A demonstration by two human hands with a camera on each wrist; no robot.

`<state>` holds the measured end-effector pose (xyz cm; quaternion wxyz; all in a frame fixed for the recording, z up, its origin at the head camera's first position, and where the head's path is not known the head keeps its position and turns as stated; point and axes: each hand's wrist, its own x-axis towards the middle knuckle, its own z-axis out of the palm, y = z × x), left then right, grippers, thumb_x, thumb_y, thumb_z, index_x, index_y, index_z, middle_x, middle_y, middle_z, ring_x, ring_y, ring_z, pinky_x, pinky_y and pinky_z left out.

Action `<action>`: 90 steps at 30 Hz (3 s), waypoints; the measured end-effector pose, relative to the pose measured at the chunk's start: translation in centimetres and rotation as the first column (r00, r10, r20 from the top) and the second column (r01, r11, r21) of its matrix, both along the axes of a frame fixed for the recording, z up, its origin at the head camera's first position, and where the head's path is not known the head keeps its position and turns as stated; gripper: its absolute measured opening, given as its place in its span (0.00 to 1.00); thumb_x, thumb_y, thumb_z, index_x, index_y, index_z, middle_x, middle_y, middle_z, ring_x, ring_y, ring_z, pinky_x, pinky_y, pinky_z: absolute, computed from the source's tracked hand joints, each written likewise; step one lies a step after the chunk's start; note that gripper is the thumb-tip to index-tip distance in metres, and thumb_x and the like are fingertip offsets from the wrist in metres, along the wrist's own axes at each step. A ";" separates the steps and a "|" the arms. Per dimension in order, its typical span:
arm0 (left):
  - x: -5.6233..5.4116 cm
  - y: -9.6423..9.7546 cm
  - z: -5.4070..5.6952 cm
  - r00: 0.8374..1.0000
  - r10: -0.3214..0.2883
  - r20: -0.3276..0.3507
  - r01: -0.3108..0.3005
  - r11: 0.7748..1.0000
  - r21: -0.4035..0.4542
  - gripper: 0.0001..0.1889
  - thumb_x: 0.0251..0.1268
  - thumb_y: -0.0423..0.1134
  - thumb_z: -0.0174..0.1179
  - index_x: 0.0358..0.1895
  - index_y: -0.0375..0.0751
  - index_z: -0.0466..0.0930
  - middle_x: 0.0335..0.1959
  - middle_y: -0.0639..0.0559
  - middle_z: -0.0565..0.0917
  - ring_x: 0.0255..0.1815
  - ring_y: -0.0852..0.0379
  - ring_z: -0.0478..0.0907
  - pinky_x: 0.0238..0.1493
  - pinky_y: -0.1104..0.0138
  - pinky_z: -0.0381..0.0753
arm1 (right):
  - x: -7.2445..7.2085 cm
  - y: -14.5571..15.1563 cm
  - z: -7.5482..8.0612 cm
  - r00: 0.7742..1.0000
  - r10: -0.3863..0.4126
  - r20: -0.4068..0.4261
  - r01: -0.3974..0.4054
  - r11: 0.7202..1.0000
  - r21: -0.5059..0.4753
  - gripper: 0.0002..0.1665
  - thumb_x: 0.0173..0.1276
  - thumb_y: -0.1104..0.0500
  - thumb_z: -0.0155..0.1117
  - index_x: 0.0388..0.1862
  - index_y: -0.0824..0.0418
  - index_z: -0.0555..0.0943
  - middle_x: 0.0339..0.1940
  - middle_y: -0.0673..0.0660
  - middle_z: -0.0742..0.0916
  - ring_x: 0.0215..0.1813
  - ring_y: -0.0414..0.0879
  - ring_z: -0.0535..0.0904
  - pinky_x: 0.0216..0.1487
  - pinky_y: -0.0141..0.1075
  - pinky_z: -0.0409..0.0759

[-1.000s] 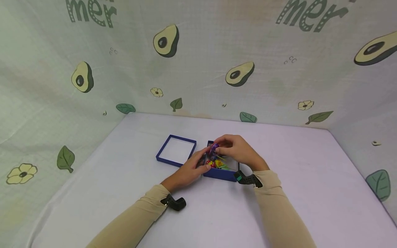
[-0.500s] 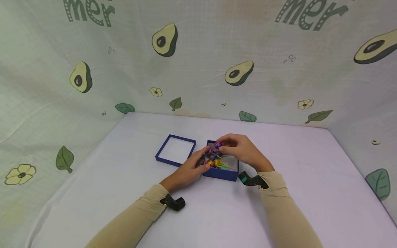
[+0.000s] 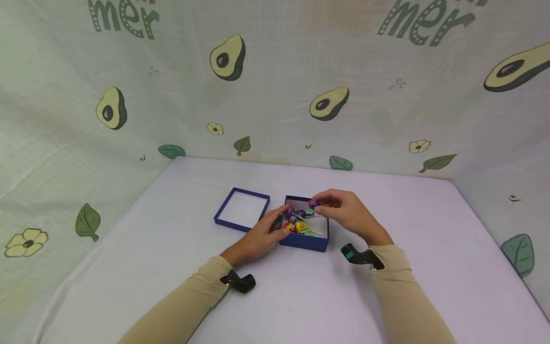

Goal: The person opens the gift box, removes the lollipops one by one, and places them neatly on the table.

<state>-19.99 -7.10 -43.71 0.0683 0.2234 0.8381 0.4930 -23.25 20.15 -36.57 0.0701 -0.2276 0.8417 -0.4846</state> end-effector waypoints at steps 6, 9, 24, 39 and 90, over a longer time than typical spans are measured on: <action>0.1 0.0 0.2 1.000 0.000 -0.002 0.000 1.000 -0.005 0.36 0.74 0.54 0.54 0.81 0.60 0.52 0.79 0.55 0.56 0.77 0.56 0.55 0.73 0.58 0.61 | 0.2 1.1 0.2 1.000 -0.027 -0.003 0.027 1.000 0.008 0.23 0.72 0.49 0.67 0.59 0.59 0.81 0.52 0.55 0.87 0.51 0.50 0.82 0.50 0.33 0.82; 0.1 0.0 0.2 1.000 0.003 -0.004 -0.003 1.000 -0.003 0.36 0.74 0.54 0.54 0.81 0.61 0.52 0.79 0.55 0.56 0.77 0.56 0.55 0.73 0.58 0.61 | 0.0 1.6 0.2 0.999 -0.033 -0.008 0.033 0.999 0.015 0.23 0.72 0.48 0.67 0.59 0.59 0.81 0.52 0.56 0.87 0.51 0.54 0.83 0.50 0.35 0.82; 0.1 0.0 0.3 1.000 0.005 -0.004 -0.005 1.000 -0.012 0.36 0.74 0.53 0.54 0.81 0.58 0.52 0.79 0.53 0.56 0.77 0.53 0.55 0.74 0.55 0.60 | -0.6 4.2 -0.3 0.997 -0.081 0.000 0.081 0.995 0.050 0.24 0.72 0.48 0.66 0.60 0.59 0.80 0.54 0.56 0.86 0.53 0.56 0.83 0.50 0.32 0.81; 0.0 0.1 0.1 1.000 0.003 -0.001 -0.003 1.000 -0.008 0.37 0.74 0.54 0.55 0.81 0.58 0.51 0.78 0.54 0.56 0.76 0.55 0.56 0.73 0.57 0.61 | -1.5 5.9 -1.6 0.991 -0.129 0.029 0.124 0.983 0.134 0.24 0.72 0.48 0.66 0.61 0.60 0.81 0.55 0.56 0.87 0.54 0.47 0.82 0.51 0.28 0.78; 0.0 0.1 0.0 1.000 -0.006 0.001 0.006 1.000 0.002 0.36 0.75 0.54 0.54 0.81 0.59 0.51 0.78 0.54 0.56 0.75 0.55 0.59 0.72 0.58 0.63 | -2.5 7.4 -4.7 0.973 -0.232 0.018 0.220 0.943 0.249 0.29 0.70 0.46 0.67 0.64 0.61 0.80 0.61 0.63 0.83 0.65 0.60 0.73 0.64 0.58 0.68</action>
